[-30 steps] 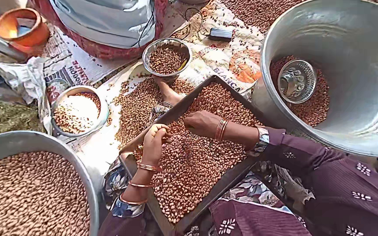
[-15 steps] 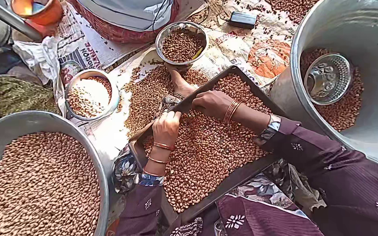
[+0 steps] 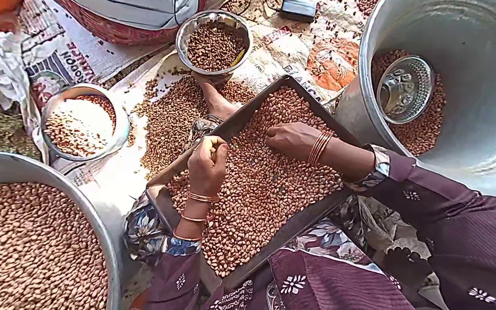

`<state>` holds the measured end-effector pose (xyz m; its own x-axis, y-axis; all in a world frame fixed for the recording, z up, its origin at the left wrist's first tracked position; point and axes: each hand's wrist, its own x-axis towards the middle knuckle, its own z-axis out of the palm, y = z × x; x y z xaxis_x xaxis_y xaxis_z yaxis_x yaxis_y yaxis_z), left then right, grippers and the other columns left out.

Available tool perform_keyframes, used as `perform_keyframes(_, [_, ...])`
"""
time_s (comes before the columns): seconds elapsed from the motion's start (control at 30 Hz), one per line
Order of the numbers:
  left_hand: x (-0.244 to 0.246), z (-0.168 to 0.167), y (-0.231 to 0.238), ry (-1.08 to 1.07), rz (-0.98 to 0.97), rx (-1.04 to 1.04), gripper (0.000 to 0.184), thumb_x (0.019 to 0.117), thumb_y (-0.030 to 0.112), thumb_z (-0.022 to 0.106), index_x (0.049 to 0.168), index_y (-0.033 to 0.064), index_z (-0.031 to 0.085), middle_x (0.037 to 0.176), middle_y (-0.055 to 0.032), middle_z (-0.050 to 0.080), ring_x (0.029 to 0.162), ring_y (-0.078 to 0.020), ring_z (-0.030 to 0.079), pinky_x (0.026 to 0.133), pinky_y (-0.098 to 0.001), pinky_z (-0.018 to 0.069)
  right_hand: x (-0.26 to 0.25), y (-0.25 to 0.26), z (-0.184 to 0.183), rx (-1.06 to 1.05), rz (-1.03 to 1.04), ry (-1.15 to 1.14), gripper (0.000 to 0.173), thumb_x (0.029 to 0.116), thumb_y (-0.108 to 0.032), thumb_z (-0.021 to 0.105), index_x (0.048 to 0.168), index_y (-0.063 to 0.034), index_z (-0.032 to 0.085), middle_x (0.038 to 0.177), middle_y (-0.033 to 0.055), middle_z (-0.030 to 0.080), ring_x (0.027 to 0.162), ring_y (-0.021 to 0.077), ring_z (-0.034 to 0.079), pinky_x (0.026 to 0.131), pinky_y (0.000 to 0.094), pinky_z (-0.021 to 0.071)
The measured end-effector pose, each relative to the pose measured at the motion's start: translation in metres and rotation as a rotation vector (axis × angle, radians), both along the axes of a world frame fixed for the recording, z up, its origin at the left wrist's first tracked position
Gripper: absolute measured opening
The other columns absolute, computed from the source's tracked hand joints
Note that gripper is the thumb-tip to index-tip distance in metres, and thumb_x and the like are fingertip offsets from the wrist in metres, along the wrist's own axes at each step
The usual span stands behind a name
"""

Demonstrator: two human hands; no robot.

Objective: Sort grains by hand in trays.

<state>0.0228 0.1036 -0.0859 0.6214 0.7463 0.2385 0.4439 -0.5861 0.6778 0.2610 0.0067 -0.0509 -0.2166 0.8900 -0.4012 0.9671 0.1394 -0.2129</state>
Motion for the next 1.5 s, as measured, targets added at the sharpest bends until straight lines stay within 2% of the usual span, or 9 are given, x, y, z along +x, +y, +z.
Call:
perform_keyframes(0.07, [0.008,0.007,-0.013,-0.368,-0.020,-0.564,0.016,0.1054,0.019,0.039,0.102,0.0152,0.054,0.078,0.0060,0.052,0.060,0.0002,0.049,0.056,-0.0138,0.0420,-0.002,-0.002,-0.001,0.019,0.005,-0.006,0.017,0.0987,0.002,0.057,0.108,0.0001,0.071,0.117,0.0186,0.066,0.107,0.0368,0.067,0.084,0.0505,0.0562])
perform_keyframes(0.17, [0.014,0.009,-0.026,-0.566,-0.055,-1.060,0.027,0.1058,0.019,0.027,0.102,0.0176,0.054,0.092,0.0040,0.063,0.069,-0.0034,0.061,0.061,-0.0179,0.0522,-0.004,0.001,-0.004,0.025,0.010,0.003,0.016,0.1011,-0.002,0.056,0.108,-0.0009,0.071,0.118,0.0181,0.066,0.106,0.0368,0.067,0.081,0.0513,0.0562])
perform_keyframes(0.3, [0.017,0.009,-0.038,0.088,-0.104,-0.561,0.015,0.1052,0.010,0.052,0.107,0.0044,0.066,0.087,-0.0053,0.059,0.069,-0.0129,0.055,0.065,-0.0306,0.0468,-0.004,0.001,-0.001,-0.005,0.005,0.033,0.017,0.1010,-0.003,0.057,0.109,-0.0026,0.072,0.118,0.0169,0.066,0.105,0.0361,0.068,0.083,0.0527,0.0564])
perform_keyframes(0.43, [0.019,-0.002,-0.043,0.283,-0.218,-0.151,0.016,0.0998,0.014,0.064,0.108,0.0023,0.072,0.092,-0.0136,0.063,0.079,-0.0268,0.064,0.072,-0.0448,0.0557,-0.004,0.000,0.001,-0.004,-0.019,0.076,0.016,0.1012,-0.014,0.062,0.102,-0.0022,0.074,0.111,0.0163,0.067,0.102,0.0344,0.068,0.083,0.0521,0.0552])
perform_keyframes(0.6, [0.025,-0.010,-0.048,0.319,-0.313,-0.024,0.018,0.0978,0.015,0.067,0.107,-0.0002,0.072,0.098,-0.0183,0.067,0.089,-0.0342,0.070,0.075,-0.0505,0.0582,-0.007,0.001,-0.006,-0.003,-0.035,0.067,0.016,0.1024,-0.011,0.060,0.103,0.0012,0.070,0.114,0.0194,0.067,0.102,0.0369,0.068,0.082,0.0534,0.0554])
perform_keyframes(1.1, [0.035,-0.013,-0.058,0.456,-0.330,0.072,0.018,0.1002,0.015,0.064,0.106,0.0001,0.071,0.098,-0.0182,0.068,0.086,-0.0356,0.071,0.071,-0.0503,0.0588,-0.011,-0.011,-0.005,0.004,-0.015,0.007,0.015,0.1023,-0.007,0.056,0.104,0.0005,0.069,0.114,0.0186,0.065,0.105,0.0366,0.067,0.079,0.0506,0.0560])
perform_keyframes(1.2, [0.041,-0.014,-0.061,0.403,-0.314,0.135,0.016,0.0984,0.011,0.064,0.105,-0.0011,0.071,0.095,-0.0181,0.068,0.082,-0.0346,0.071,0.068,-0.0482,0.0584,-0.001,-0.008,-0.005,0.012,-0.041,0.104,0.019,0.1026,-0.012,0.057,0.108,0.0015,0.069,0.108,0.0192,0.065,0.099,0.0358,0.068,0.084,0.0498,0.0558])
perform_keyframes(1.4, [0.061,-0.019,-0.057,0.321,-0.393,0.083,0.016,0.0981,0.014,0.066,0.106,0.0016,0.073,0.102,-0.0176,0.070,0.087,-0.0340,0.072,0.073,-0.0491,0.0596,0.008,-0.012,0.008,0.140,-0.117,0.187,0.014,0.0993,-0.008,0.056,0.108,0.0003,0.065,0.095,0.0182,0.068,0.085,0.0358,0.070,0.074,0.0519,0.0554])
perform_keyframes(1.5, [0.067,-0.019,-0.060,0.353,-0.370,0.168,0.014,0.0985,0.010,0.063,0.102,-0.0004,0.071,0.092,-0.0172,0.068,0.079,-0.0343,0.071,0.064,-0.0476,0.0583,0.018,-0.023,0.007,0.283,-0.044,0.224,0.014,0.0988,-0.009,0.060,0.099,0.0009,0.070,0.091,0.0178,0.067,0.080,0.0341,0.070,0.070,0.0492,0.0566])
